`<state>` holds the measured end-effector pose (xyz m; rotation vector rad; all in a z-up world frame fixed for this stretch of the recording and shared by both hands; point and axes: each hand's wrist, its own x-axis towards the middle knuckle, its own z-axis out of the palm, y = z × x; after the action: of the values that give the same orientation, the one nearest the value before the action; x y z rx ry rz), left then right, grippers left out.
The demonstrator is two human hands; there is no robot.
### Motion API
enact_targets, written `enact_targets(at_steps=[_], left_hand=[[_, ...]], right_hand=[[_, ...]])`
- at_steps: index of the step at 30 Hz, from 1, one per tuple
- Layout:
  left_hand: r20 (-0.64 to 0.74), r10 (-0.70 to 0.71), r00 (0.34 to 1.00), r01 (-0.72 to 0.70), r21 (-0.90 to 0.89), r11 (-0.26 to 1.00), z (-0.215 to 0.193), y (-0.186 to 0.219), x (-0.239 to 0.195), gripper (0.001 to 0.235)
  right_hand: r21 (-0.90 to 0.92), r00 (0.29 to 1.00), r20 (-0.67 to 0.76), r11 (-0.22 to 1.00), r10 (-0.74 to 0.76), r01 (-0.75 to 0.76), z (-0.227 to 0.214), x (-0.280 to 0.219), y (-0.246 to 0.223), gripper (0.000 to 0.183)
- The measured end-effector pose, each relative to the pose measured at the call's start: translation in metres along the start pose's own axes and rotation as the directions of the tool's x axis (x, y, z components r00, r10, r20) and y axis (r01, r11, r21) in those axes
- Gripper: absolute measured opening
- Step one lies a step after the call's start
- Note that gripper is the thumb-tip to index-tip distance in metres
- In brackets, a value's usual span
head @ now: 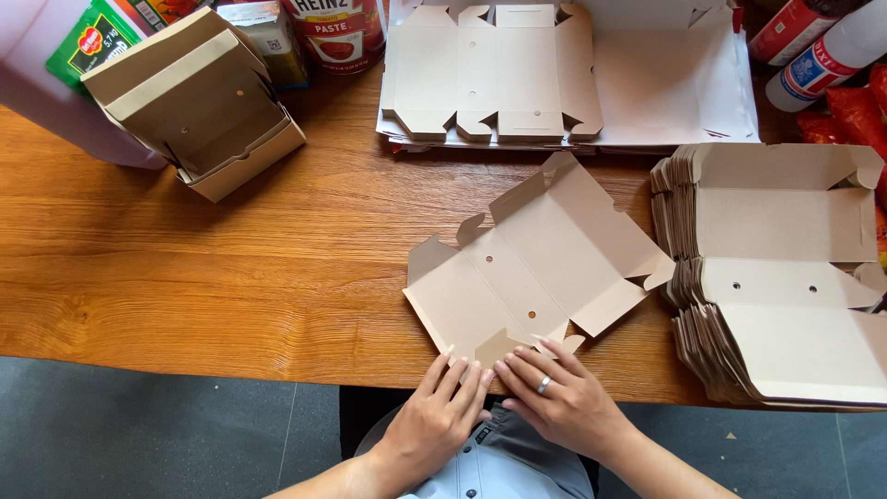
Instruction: The person assembles flat cardboard boxes by folding the sides and locking the tabs. They repeat this process for multiple boxes, stacking the finished ones on the table.
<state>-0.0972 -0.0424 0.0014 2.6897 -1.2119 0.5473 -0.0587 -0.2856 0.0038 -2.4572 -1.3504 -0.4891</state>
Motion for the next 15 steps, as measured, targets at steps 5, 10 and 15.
enact_targets(at_steps=[5,10,15], left_hand=[[0.046,0.073,0.996,-0.077,0.094,0.993,0.002,0.0,-0.008,0.042],[-0.003,0.052,0.999,-0.052,0.06,0.997,0.005,0.002,-0.007,0.035],[-0.064,0.029,0.998,-0.032,-0.054,0.998,0.0,-0.004,0.003,0.024]], right_hand=[[-0.051,0.996,-0.017,0.995,0.09,-0.091,-0.008,-0.008,0.01,0.044],[-0.008,0.989,0.006,0.989,0.149,-0.149,-0.011,-0.007,0.015,0.038],[0.004,0.991,0.04,0.991,0.131,-0.131,-0.024,-0.003,0.048,0.036]])
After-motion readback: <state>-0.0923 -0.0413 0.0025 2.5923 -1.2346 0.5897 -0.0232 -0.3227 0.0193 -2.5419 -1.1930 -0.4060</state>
